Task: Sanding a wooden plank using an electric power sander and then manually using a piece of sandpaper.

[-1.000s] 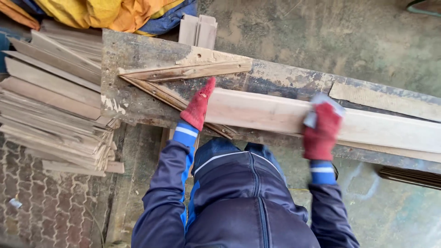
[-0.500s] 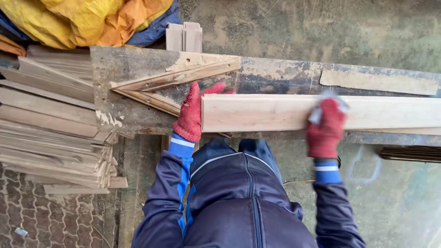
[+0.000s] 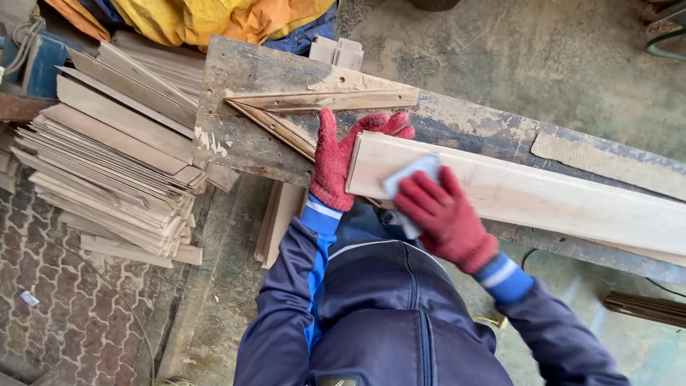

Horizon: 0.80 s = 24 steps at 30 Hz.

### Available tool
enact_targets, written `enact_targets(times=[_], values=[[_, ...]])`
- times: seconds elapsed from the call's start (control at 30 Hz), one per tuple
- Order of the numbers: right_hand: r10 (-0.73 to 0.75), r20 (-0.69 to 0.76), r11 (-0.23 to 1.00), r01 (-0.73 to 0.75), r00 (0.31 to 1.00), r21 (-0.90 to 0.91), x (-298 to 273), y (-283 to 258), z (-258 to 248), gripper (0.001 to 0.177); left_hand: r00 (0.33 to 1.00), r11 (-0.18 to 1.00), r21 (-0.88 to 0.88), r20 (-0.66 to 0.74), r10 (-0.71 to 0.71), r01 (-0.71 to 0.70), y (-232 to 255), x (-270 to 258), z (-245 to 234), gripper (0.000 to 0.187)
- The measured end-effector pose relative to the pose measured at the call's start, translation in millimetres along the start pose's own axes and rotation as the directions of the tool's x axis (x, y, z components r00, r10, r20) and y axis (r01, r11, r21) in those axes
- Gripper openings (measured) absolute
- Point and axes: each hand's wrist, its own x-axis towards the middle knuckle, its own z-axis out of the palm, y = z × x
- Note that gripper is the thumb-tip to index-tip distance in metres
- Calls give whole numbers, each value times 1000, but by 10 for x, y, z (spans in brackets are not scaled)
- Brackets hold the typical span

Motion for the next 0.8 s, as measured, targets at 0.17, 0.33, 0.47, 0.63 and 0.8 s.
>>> enact_targets(times=[0.17, 0.33, 0.47, 0.63, 0.8], values=[[0, -88, 999, -4, 996, -40, 327, -144, 118, 82, 1000, 1000, -7, 4, 24, -24, 42, 81, -162, 94], [-54, -69, 998, 52, 996, -20, 509, -204, -1, 77, 999, 987, -155, 3, -36, 36, -2, 76, -266, 93], [46, -19, 995, -47, 999, -91, 290, 8, 28, 68, 998, 993, -105, -45, -54, 49, 55, 188, -221, 95], [-33, -53, 998, 30, 998, -47, 741, -208, 21, 69, 994, 989, -116, -50, -97, 91, 124, 204, -263, 94], [28, -32, 993, -32, 999, -117, 400, 27, 47, 70, 983, 998, -40, -174, -54, 48, 80, 238, -146, 93]])
